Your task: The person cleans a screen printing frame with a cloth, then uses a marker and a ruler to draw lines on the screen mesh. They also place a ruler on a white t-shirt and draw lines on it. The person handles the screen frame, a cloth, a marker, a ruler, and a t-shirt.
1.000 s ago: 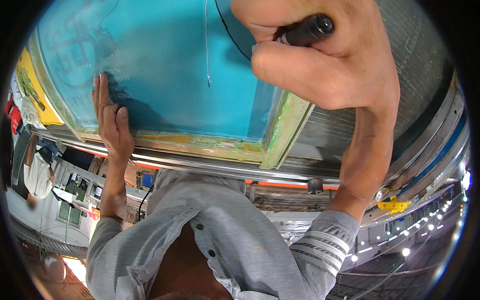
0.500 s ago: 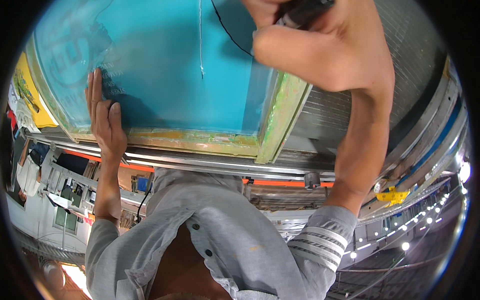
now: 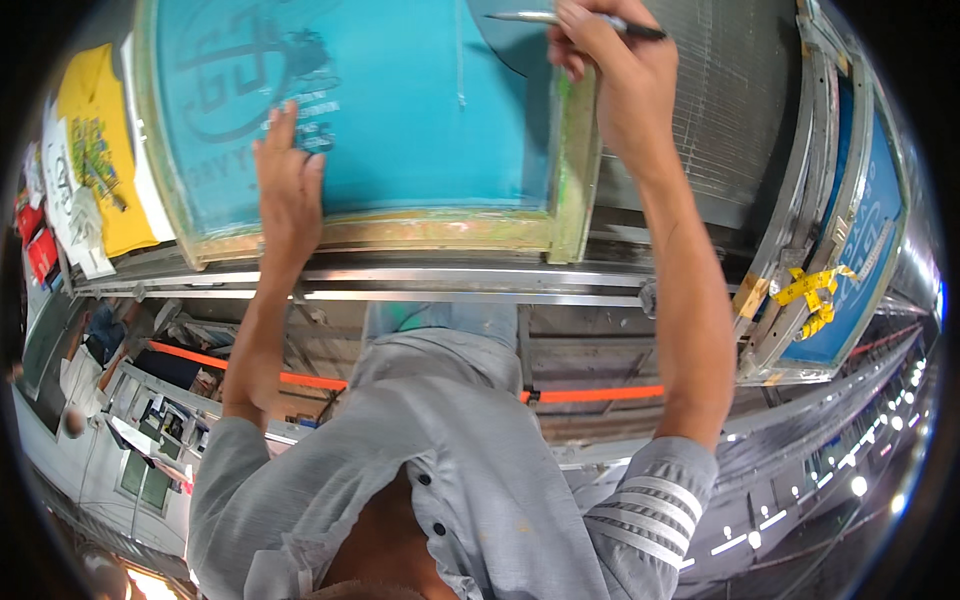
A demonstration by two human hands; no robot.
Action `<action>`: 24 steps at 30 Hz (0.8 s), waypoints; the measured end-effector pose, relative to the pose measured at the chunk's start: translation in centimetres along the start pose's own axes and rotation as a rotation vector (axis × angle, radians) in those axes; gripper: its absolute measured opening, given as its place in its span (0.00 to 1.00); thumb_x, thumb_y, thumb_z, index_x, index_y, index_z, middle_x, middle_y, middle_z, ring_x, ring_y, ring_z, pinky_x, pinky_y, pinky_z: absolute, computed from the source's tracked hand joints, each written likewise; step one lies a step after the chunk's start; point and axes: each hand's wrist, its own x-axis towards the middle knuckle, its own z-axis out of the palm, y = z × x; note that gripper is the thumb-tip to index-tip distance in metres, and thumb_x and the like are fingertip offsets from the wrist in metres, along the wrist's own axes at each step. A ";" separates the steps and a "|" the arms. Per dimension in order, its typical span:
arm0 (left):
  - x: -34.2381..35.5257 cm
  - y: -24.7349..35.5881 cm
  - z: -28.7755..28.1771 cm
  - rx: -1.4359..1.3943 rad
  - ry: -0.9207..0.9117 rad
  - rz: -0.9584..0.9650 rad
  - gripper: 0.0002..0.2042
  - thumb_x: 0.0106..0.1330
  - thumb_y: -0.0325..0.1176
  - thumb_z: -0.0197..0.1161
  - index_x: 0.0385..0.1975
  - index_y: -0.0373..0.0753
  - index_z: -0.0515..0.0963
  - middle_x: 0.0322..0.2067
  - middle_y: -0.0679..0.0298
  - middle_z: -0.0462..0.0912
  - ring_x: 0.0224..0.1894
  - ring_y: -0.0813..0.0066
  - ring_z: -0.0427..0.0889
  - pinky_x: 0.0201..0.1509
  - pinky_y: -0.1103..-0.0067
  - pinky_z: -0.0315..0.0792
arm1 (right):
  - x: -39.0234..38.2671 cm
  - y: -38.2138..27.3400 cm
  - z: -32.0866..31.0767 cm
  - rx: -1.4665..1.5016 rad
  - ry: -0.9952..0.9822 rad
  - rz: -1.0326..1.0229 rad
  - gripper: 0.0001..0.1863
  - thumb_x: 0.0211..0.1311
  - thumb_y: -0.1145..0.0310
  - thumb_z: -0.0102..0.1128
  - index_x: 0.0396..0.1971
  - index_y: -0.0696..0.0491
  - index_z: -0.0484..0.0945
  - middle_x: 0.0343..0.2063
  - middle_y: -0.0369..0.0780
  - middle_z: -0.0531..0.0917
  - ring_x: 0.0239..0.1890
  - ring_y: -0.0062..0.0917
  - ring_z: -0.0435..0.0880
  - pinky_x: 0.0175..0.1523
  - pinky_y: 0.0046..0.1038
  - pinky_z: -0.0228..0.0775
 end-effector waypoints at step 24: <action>-0.2 0.1 -0.1 0.012 0.002 0.009 0.11 0.77 0.32 0.53 0.31 0.35 0.69 0.75 0.52 0.60 0.78 0.48 0.53 0.78 0.49 0.43 | -5.1 4.9 0.0 -0.246 0.362 -0.292 0.04 0.53 0.80 0.64 0.21 0.58 0.78 0.20 0.30 0.78 0.23 0.10 0.69 0.28 0.19 0.58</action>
